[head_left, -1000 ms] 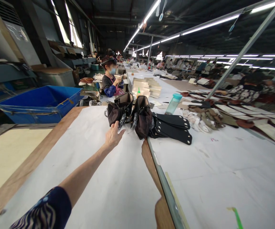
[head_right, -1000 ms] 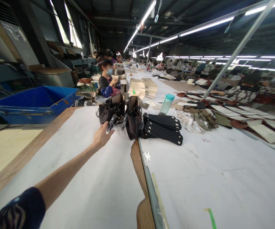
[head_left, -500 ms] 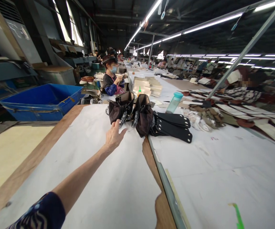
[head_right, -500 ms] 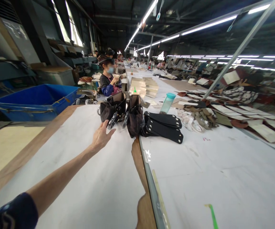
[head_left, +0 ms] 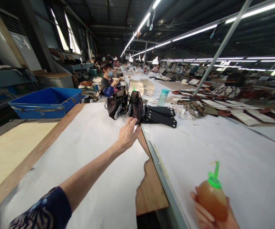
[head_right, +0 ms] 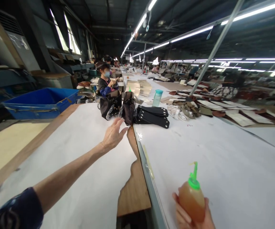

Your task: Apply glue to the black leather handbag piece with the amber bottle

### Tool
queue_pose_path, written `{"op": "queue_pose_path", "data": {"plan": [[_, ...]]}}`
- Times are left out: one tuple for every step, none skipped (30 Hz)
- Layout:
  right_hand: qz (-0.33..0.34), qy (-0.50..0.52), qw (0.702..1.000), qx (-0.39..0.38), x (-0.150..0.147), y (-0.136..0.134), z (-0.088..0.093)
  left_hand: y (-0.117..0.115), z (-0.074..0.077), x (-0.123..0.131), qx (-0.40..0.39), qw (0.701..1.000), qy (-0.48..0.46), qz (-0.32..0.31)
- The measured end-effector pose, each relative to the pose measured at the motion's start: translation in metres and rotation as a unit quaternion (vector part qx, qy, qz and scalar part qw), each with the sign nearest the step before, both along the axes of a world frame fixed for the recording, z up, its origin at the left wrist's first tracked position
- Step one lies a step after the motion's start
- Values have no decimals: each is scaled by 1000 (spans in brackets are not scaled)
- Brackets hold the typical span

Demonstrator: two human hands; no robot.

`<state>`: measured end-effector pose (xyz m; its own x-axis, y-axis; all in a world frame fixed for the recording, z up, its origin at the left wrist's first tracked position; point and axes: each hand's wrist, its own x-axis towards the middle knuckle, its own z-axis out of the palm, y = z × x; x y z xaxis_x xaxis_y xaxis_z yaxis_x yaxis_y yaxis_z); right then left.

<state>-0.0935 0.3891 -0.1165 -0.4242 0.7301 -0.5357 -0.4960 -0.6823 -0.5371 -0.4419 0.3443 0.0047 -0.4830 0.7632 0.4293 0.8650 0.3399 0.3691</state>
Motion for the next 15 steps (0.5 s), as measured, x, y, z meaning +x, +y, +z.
{"op": "queue_pose_path", "data": {"plan": [[-10, 58, 998, -36, 0, -4, 4, -6, 5, 15, -14, 1000, 5, -19], [-15, 102, 993, -58, 0, -9, 10, -13, 10, 30, -27, 999, 8, -37], [-14, 128, 990, -66, 1, -15, 17, -21, 15, 46, -40, 997, 12, -57], [-12, 143, 988, -64, 3, -22, 26, -29, 21, 61, -53, 995, 16, -81], [-10, 155, 986, -56, 7, -30, 36, -39, 26, 77, -64, 992, 21, -106], [-9, 165, 985, -48, 12, -39, 46, -49, 32, 93, -71, 988, 27, -131], [-10, 176, 984, -37, 19, -49, 57, -59, 38, 109, -80, 984, 33, -158], [-9, 188, 982, -24, 28, -60, 66, -70, 45, 126, -90, 978, 40, -184], [-4, 194, 981, -11, 38, -72, 75, -81, 53, 142, -97, 972, 46, -208], [2, 193, 981, 3, 51, -85, 83, -93, 62, 160, -103, 966, 52, -229], [7, 182, 983, 18, 64, -100, 90, -105, 72, 177, -113, 959, 58, -252], [12, 160, 986, 35, 79, -117, 95, -118, 83, 195, -126, 951, 62, -276], [17, 122, 991, 57, 95, -136, 100, -131, 93, 213, -142, 941, 66, -299], [14, 65, 994, 91, 112, -156, 104, -145, 103, 231, -158, 931, 68, -323], [9, -2, 991, 130, 129, -179, 108, -160, 111, 249, -172, 919, 67, -348]]}}
